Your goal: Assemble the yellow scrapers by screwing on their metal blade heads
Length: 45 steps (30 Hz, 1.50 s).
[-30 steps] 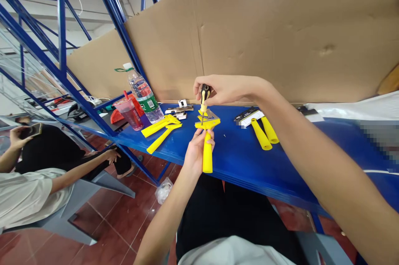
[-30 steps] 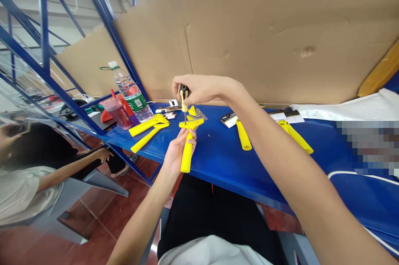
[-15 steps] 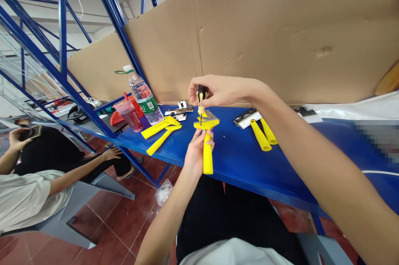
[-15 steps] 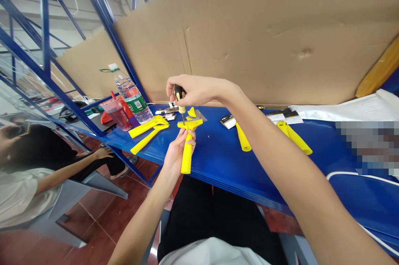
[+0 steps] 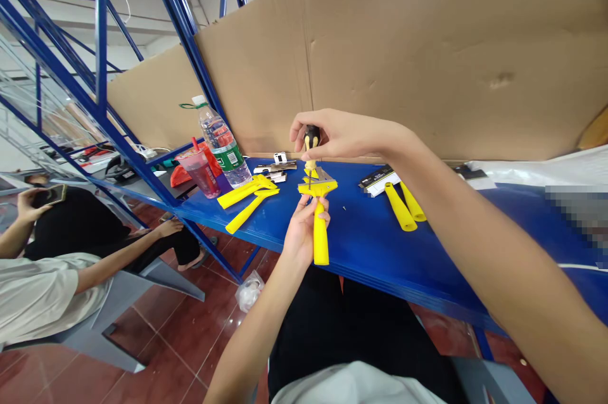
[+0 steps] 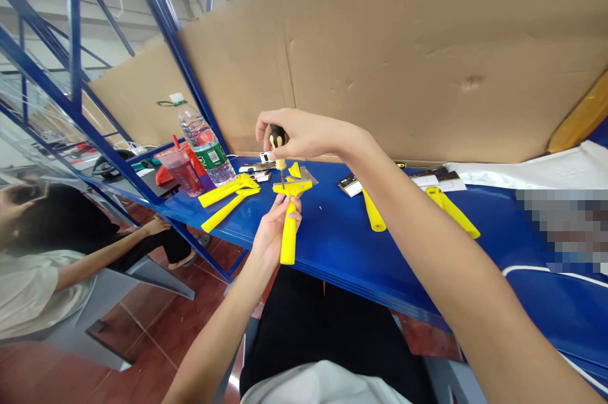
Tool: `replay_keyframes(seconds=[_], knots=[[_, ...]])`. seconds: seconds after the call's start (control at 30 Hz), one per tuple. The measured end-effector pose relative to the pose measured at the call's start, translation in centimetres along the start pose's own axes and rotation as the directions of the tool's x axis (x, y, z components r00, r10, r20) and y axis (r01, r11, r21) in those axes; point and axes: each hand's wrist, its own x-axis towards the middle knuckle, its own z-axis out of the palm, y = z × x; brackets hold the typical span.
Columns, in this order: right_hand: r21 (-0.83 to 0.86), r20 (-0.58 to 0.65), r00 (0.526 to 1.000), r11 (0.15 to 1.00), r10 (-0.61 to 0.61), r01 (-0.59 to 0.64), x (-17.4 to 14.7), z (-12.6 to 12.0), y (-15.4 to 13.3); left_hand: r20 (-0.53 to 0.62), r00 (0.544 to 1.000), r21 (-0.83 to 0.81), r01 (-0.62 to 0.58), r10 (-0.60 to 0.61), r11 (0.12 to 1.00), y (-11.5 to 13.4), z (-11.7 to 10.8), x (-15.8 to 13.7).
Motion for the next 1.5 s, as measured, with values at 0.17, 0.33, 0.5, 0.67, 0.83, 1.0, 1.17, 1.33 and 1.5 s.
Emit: replay_keyframes(seconds=[0.17, 0.33, 0.5, 0.67, 0.83, 1.0, 1.17, 1.33, 1.5], knots=[[-0.121, -0.075, 0.997, 0.992, 0.016, -0.025, 0.4, 0.4, -0.3, -0.006, 1.000, -0.029, 0.014, -0.014, 0.999, 0.0, -0.1, 0.0], [0.047, 0.070, 0.997, 0.999, 0.014, -0.017, -0.1, 0.2, -1.1, 0.001, 1.000, -0.056, 0.025, -0.025, 0.998, 0.2, -0.3, 0.2], [-0.043, 0.046, 0.999, 0.999, 0.023, -0.021, 0.2, 0.2, -0.4, -0.008, 0.999, -0.031, 0.034, -0.035, 0.999, 0.2, -0.2, 0.2], [-0.064, -0.001, 0.998, 0.996, 0.065, -0.065, 0.2, 0.8, 0.5, -0.010, 0.999, -0.069, 0.038, -0.039, 0.997, 0.2, -0.3, 0.3], [-0.030, 0.028, 0.999, 0.999, 0.040, -0.039, 0.1, 0.4, -0.2, 0.004, 1.000, -0.050, 0.017, -0.017, 0.999, 0.3, -0.5, 0.4], [-0.128, -0.056, 0.998, 0.992, 0.013, -0.020, 0.4, 0.3, 0.5, 0.001, 1.000, -0.060, 0.029, -0.029, 0.998, 0.2, -0.5, 0.5], [-0.027, -0.012, 0.997, 0.997, 0.073, -0.073, 0.0, 0.2, 1.1, -0.008, 1.000, -0.053, 0.025, -0.025, 0.998, 0.2, -0.4, 0.4], [-0.051, -0.061, 0.996, 0.997, 0.057, -0.061, 0.1, 0.2, 1.0, -0.008, 1.000, -0.051, 0.024, -0.025, 0.998, 0.2, -0.3, 0.4], [-0.029, -0.017, 0.998, 0.998, 0.059, -0.059, 0.2, 0.6, 0.5, -0.014, 1.000, -0.061, 0.026, -0.027, 0.998, 0.2, -0.2, 0.3]])
